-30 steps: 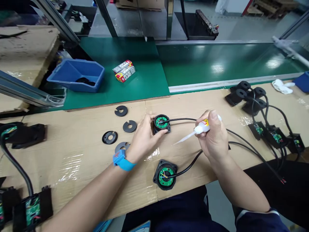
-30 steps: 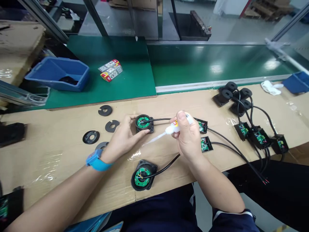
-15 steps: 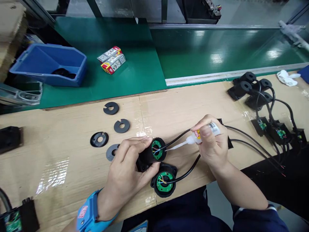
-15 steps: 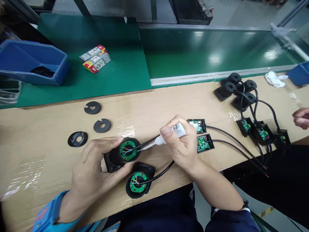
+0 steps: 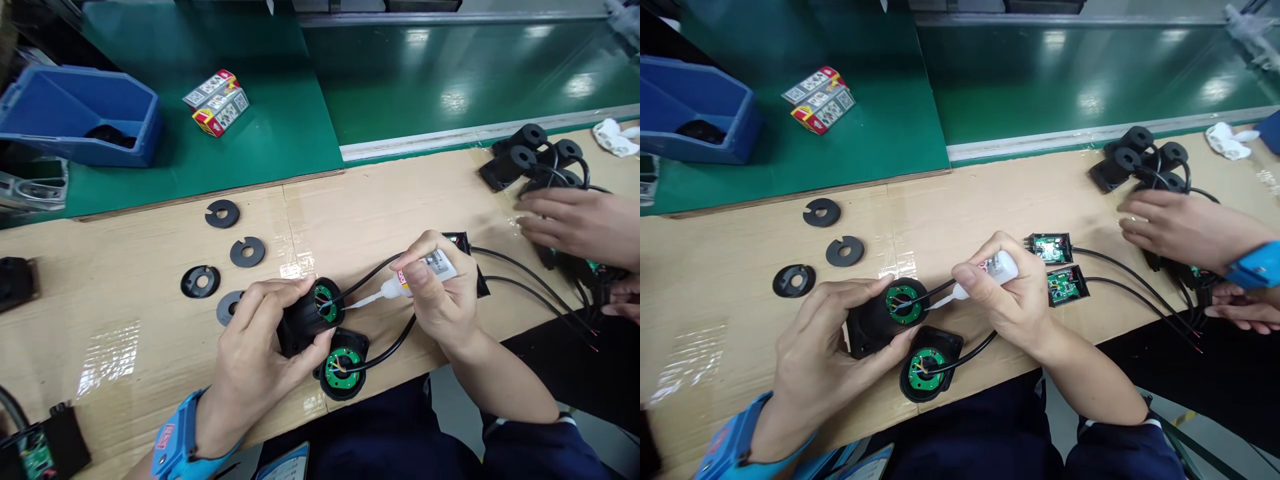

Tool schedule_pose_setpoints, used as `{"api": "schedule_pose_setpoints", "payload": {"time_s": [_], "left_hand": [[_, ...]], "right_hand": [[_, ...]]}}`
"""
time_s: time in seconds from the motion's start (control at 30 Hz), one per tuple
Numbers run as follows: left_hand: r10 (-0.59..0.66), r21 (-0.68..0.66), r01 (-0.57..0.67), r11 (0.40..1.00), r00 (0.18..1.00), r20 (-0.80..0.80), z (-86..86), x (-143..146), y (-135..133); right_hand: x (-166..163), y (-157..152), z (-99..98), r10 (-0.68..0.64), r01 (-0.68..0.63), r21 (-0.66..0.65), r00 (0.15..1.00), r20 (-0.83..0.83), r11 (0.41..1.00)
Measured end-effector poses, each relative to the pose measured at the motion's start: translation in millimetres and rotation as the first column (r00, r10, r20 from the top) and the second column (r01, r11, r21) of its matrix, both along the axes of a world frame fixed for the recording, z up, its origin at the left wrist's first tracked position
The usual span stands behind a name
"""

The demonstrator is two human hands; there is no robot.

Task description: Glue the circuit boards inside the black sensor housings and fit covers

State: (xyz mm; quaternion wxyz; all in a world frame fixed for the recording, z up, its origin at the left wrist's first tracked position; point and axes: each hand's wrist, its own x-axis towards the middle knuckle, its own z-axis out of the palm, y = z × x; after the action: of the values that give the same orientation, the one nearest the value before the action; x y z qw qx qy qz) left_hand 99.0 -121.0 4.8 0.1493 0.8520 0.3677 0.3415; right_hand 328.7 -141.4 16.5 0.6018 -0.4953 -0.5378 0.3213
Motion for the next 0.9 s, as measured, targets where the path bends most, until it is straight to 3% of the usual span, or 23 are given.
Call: {"api": "schedule_pose_setpoints", "payload": {"time_s": [0.2, 0.37, 0.73, 0.9], "left_hand": [[0.01, -0.046, -0.01, 0.999, 1.0, -0.004, 1.2, -0.9, -0.2], [0.01, -0.218, -0.005, 0.976, 1.0, 0.022, 3.0, -2.5, 0.4], [0.038, -0.57, 0.033, 0.821, 0.993, 0.111, 0.4, -3.9, 5.0], [0.053, -0.641, 0.063, 0.765, 0.986, 0.16, -5.6, -6.4, 5.0]], "right_hand": [[0.1, -0.6, 1.0, 0.007, -0.009, 0.021, 0.999, 0.049, 1.0], [0.6, -7.7, 1.3, -0.017, 0.015, 0.025, 0.994, 0.106, 1.0], [-0.9, -8.8, 3.2, -0.06, -0.007, 0.202, 0.944, 0.324, 0.979], [1.7, -10.3, -0.2, -0.026, -0.021, 0.193, 0.972, 0.236, 0.981]]}}
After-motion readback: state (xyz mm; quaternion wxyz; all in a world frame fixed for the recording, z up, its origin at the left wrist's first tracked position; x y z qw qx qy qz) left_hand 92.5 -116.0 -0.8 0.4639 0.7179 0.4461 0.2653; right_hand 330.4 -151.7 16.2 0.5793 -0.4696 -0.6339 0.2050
